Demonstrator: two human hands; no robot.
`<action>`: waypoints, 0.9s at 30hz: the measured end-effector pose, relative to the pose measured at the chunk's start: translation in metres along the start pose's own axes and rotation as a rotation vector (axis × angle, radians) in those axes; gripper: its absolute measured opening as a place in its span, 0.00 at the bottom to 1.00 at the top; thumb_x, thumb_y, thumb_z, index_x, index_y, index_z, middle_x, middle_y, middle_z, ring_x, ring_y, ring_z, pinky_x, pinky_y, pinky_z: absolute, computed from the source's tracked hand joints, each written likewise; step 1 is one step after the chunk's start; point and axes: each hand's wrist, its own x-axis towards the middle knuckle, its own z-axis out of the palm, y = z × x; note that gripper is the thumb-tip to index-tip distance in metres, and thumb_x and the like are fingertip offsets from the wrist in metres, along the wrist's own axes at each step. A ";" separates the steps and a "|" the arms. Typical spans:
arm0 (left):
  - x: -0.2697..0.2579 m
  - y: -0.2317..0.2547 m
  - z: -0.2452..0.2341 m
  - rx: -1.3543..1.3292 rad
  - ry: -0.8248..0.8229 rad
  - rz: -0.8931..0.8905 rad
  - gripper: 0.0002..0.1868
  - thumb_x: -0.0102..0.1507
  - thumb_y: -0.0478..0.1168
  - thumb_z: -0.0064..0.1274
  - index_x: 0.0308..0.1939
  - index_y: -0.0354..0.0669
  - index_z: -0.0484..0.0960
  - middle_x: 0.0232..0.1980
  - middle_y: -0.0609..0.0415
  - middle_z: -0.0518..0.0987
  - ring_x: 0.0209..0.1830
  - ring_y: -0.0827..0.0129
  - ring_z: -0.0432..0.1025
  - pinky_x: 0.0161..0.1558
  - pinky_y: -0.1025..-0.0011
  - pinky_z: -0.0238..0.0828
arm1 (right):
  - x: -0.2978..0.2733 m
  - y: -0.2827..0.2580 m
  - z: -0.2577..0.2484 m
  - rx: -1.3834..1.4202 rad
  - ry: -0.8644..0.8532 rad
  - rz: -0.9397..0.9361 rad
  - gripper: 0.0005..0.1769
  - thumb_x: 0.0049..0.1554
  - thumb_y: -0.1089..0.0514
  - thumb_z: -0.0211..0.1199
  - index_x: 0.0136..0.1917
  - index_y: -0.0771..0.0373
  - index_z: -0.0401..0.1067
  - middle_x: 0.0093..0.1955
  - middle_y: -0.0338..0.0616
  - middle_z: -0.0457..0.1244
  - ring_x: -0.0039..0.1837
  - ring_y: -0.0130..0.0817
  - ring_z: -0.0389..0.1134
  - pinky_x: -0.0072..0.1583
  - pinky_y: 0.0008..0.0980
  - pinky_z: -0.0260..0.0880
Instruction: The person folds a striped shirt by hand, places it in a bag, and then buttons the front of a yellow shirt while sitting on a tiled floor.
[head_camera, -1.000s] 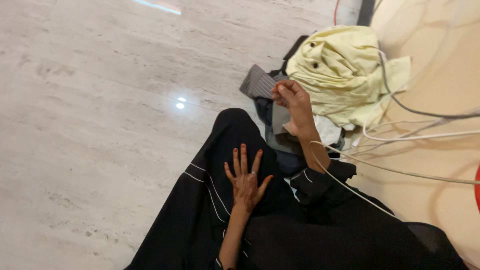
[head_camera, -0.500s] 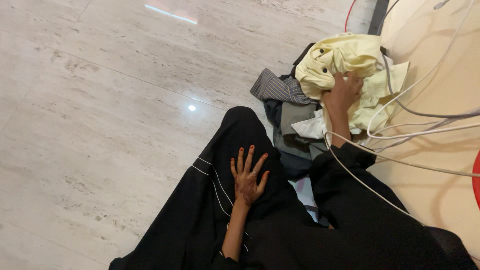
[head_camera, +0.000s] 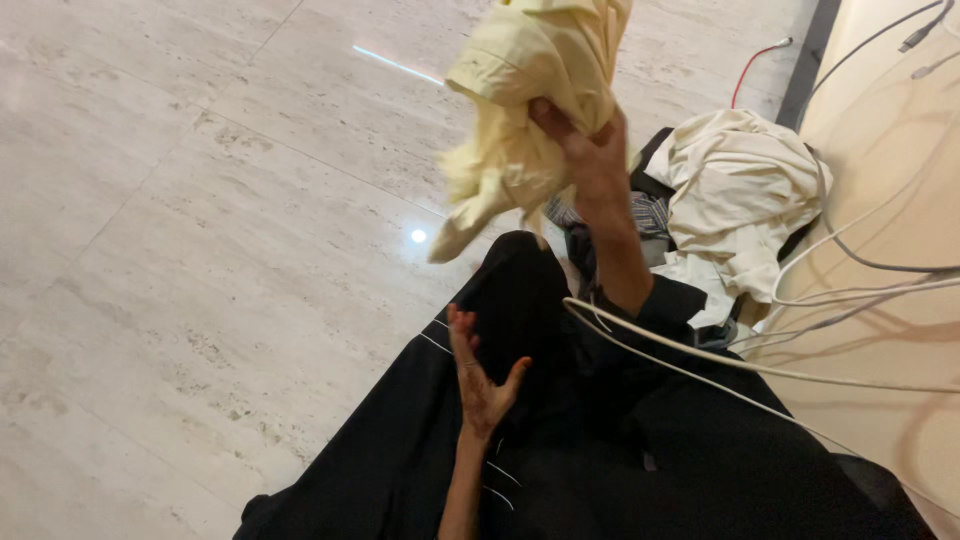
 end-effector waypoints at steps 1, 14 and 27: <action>0.004 0.009 -0.014 -0.033 0.179 -0.023 0.68 0.54 0.48 0.72 0.82 0.46 0.35 0.86 0.38 0.36 0.83 0.45 0.48 0.75 0.45 0.57 | 0.000 -0.001 0.020 0.006 -0.008 0.000 0.29 0.60 0.53 0.73 0.67 0.74 0.70 0.60 0.55 0.68 0.58 0.43 0.73 0.61 0.39 0.80; 0.010 0.024 -0.110 0.024 0.701 -0.481 0.22 0.72 0.47 0.55 0.39 0.24 0.83 0.30 0.49 0.80 0.31 0.65 0.69 0.38 0.64 0.68 | -0.082 0.063 0.063 -0.409 -0.673 0.342 0.42 0.57 0.32 0.60 0.73 0.64 0.65 0.73 0.53 0.62 0.73 0.46 0.65 0.67 0.44 0.70; 0.028 0.069 -0.140 -0.222 0.792 -0.285 0.24 0.70 0.48 0.52 0.57 0.27 0.74 0.50 0.50 0.81 0.45 0.69 0.78 0.43 0.72 0.77 | -0.140 0.091 0.082 -0.642 -0.954 -0.003 0.24 0.57 0.59 0.66 0.68 0.55 0.76 0.56 0.44 0.74 0.53 0.34 0.78 0.56 0.32 0.77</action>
